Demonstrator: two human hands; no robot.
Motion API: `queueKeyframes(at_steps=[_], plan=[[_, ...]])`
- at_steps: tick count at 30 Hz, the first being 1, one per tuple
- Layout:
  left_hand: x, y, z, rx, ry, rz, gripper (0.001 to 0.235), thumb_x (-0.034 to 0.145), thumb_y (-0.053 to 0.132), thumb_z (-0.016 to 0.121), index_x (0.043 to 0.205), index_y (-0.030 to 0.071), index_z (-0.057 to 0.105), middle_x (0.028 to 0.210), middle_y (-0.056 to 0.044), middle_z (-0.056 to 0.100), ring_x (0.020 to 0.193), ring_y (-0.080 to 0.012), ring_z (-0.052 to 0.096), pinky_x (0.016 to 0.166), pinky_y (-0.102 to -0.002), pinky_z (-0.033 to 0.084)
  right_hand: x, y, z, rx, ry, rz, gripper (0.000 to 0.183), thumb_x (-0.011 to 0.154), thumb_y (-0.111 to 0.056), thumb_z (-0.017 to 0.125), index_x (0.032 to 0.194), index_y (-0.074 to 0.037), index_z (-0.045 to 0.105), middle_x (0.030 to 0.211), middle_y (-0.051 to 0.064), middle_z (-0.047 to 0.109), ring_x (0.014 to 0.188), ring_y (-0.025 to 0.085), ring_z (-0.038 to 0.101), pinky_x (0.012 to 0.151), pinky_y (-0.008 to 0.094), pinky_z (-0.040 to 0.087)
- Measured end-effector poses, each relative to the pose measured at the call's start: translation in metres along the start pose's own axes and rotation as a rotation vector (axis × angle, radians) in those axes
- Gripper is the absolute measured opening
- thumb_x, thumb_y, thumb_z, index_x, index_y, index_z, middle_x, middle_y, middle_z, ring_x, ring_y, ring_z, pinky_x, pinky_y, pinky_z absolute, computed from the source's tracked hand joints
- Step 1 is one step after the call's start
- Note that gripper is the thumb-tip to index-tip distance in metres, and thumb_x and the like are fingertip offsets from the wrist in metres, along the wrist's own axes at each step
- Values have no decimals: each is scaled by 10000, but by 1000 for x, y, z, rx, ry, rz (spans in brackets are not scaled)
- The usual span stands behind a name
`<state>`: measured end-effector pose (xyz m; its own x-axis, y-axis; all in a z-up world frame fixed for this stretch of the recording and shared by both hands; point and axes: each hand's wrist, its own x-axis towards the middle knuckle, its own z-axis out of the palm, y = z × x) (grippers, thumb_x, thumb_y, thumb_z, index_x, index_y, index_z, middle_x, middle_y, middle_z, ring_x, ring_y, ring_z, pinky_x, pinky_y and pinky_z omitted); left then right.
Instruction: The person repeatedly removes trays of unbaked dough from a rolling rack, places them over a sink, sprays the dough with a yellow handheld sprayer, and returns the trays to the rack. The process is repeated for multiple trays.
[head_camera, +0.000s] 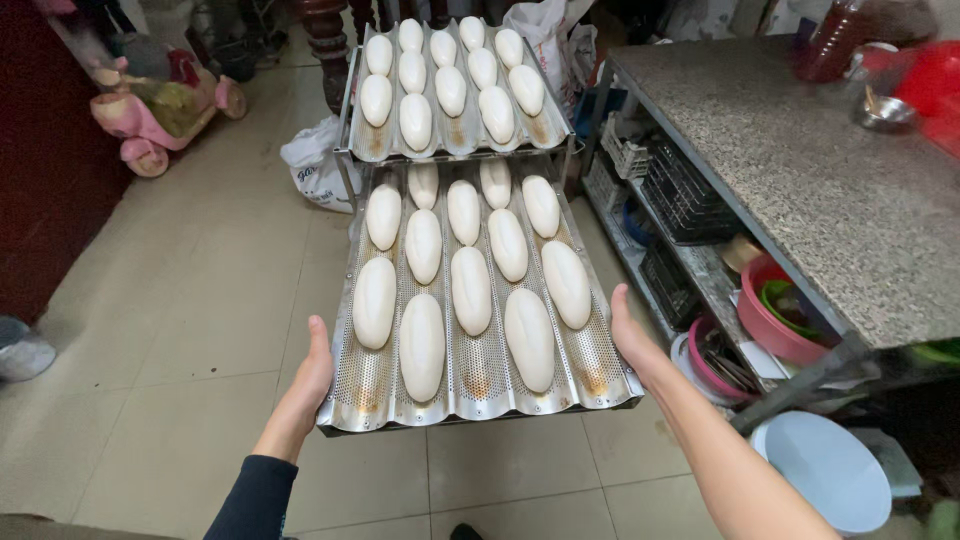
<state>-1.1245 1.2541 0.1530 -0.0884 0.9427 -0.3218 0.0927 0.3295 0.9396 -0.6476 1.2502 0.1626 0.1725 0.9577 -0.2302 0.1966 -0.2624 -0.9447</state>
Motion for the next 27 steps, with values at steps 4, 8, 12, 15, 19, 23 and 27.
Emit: queueKeyframes(at_steps=[4,8,12,15,19,23,27], plan=[[-34,-23,-1,69,67,30,1028,955,766,179,1437,-72,527,1404,-245,617,1328,-296,577,1106,-374,413,-40,18,-7,-70,117,57,1108,947,-813,105,1512,86,422,1562,230,469,1494,282,389,1217,334,261],[-62,-52,-7,128,107,21,1063,971,772,183,1348,-133,596,1331,-289,665,1296,-329,611,1095,-394,430,-87,32,-15,22,111,-4,1114,907,-825,119,1530,62,373,1565,225,442,1498,280,383,1223,328,245],[-82,-73,-6,159,110,51,1082,963,781,201,1304,-157,621,1292,-315,674,1285,-342,613,1095,-400,427,-132,52,-27,48,169,-69,1105,897,-826,153,1530,61,338,1594,192,382,1519,256,306,1218,331,209],[-92,-85,5,211,89,36,1095,968,783,199,1286,-169,638,1277,-333,679,1279,-354,615,1093,-409,428,-161,75,-39,131,188,-76,1101,911,-819,163,1515,79,361,1570,226,418,1489,296,352,1202,342,242],[-97,-77,27,227,-3,33,1071,990,773,222,1289,-174,622,1267,-332,681,1251,-364,633,1073,-414,448,-214,103,-54,273,185,63,1168,964,-835,119,1364,166,568,1391,342,643,1314,408,572,1118,407,399],[-106,-68,53,273,-170,60,1023,986,752,226,1268,-130,661,1237,-278,718,1199,-326,658,1052,-400,452,-291,126,-60,223,520,-73,1158,855,-904,198,1574,1,149,1591,100,237,1432,197,249,1149,347,240],[-119,-53,100,363,-325,117,1022,998,753,226,1253,-129,673,1209,-261,728,1147,-315,669,1019,-396,464,-372,150,-65,411,600,182,1279,819,-919,90,1474,117,454,1485,220,584,1355,273,549,1148,346,363]])
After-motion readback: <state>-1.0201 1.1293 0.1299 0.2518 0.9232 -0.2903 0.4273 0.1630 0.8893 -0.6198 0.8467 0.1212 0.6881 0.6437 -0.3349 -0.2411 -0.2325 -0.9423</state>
